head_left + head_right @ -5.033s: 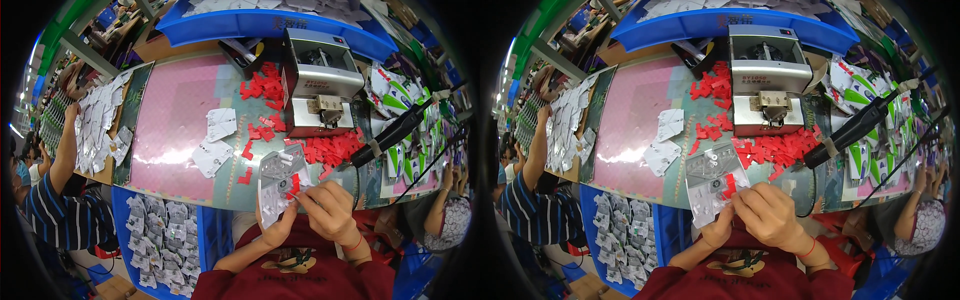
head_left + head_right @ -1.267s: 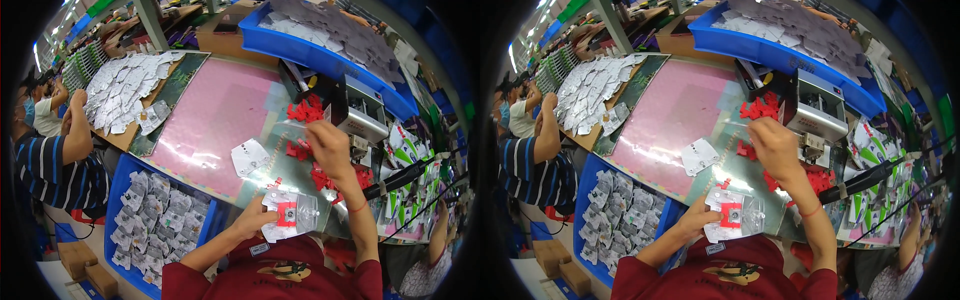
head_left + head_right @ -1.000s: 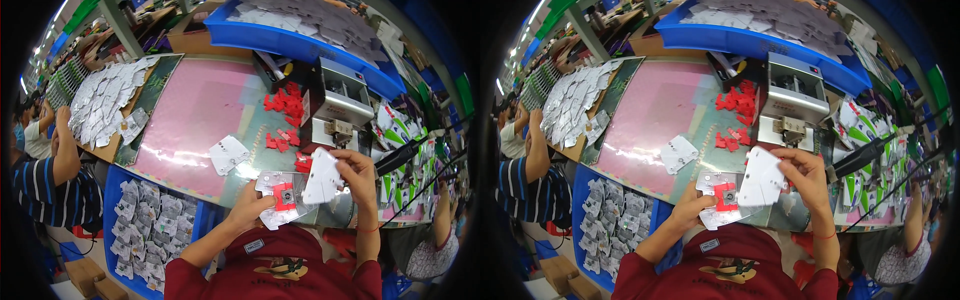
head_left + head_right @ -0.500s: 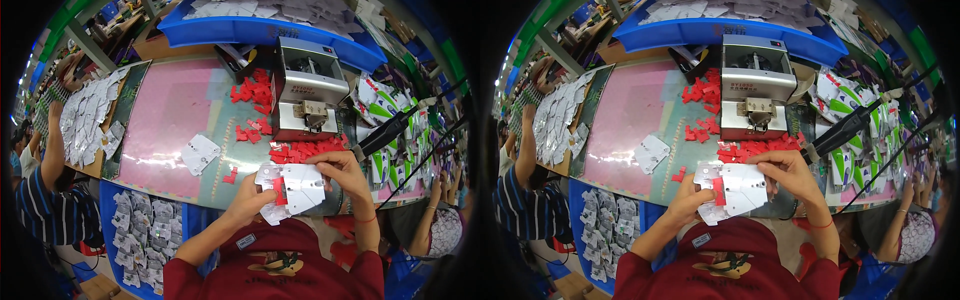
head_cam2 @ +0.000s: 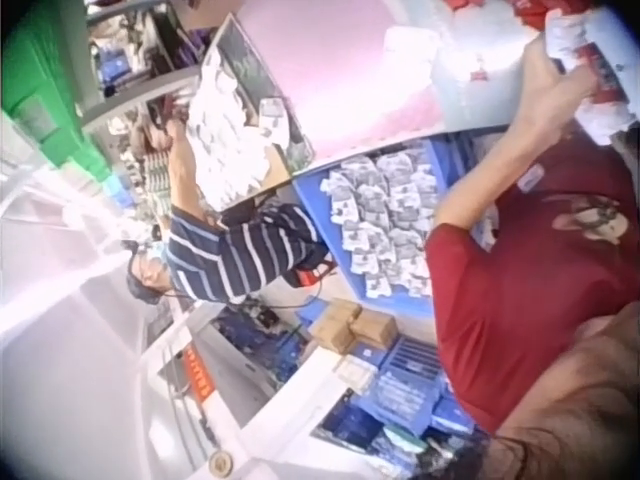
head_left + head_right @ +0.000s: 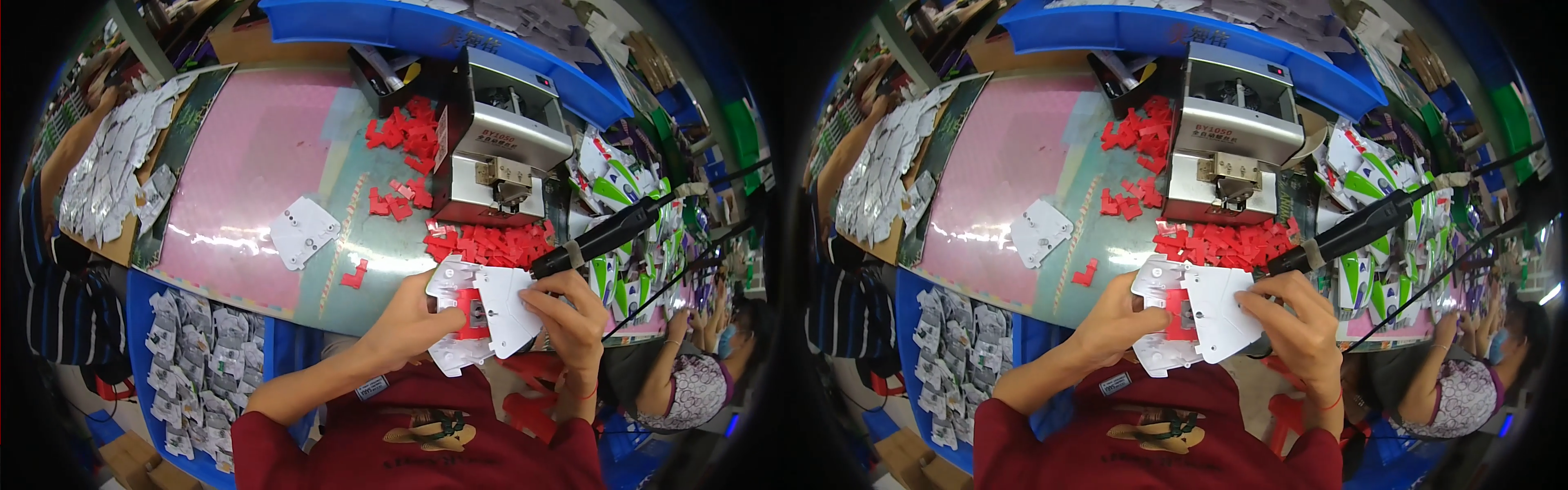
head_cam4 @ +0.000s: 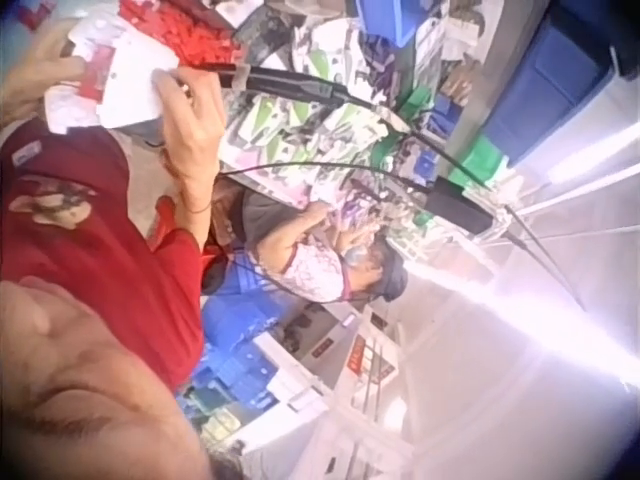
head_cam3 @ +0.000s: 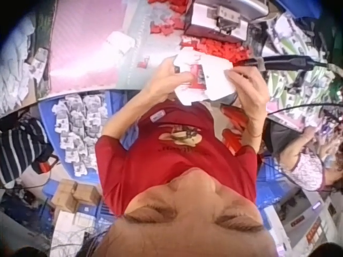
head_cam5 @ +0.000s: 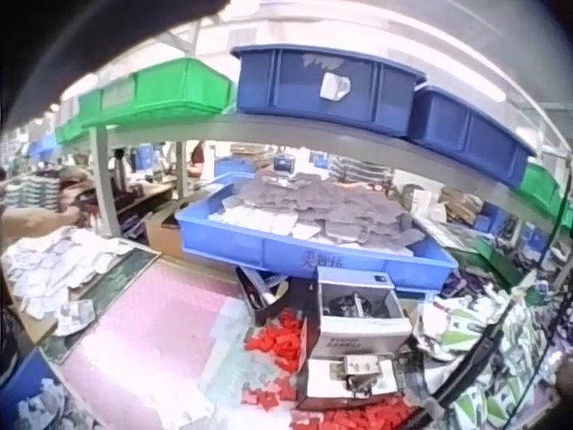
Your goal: The person assembles plastic casings by inserting small plastic components into a base, placing a cover plate on top, and securing them together using an electric screwdriver. They place each finished casing onto a stack and repeat the process with additional parts.
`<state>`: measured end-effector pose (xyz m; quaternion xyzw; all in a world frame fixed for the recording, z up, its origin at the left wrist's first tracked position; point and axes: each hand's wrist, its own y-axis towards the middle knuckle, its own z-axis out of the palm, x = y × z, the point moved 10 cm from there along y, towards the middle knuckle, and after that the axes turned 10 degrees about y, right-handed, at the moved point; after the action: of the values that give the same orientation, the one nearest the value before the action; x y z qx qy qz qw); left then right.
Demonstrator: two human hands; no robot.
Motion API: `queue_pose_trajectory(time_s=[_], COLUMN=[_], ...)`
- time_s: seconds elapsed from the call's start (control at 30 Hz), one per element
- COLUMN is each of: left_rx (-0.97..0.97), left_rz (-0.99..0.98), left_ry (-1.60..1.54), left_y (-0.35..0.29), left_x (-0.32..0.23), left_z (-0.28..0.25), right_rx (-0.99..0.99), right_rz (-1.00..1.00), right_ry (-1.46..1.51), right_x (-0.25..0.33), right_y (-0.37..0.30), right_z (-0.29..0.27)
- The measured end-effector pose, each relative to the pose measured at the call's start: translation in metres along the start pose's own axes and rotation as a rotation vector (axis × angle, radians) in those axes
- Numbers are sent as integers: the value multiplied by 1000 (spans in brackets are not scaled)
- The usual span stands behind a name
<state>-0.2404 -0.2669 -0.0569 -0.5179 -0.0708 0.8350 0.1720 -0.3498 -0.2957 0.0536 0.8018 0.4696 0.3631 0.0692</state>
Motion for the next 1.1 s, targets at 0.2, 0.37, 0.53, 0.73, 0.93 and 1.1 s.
queue_pose_trajectory(time_s=[0.2,0.37,0.53,0.73,0.93,1.1], left_rx=[46,49,67,65,77,40], left_rz=[-20,-15,-41,-26,-46,-67], left_ry=[15,7,26,67,72,56], left_y=[0,1,2,5,5,3], left_x=[-1,-1,5,4,7,13], left_z=[6,8,9,10,11,5], right_rx=[-64,-79,-103,-32,53,165], right_rz=[-38,-57,-57,-47,4,187], right_ry=[10,17,2,-74,-25,188], right_x=[7,9,9,12,5,-26], right_y=[-5,-9,-12,-11,-12,-9], right_z=[-7,-7,-8,-3,-1,13])
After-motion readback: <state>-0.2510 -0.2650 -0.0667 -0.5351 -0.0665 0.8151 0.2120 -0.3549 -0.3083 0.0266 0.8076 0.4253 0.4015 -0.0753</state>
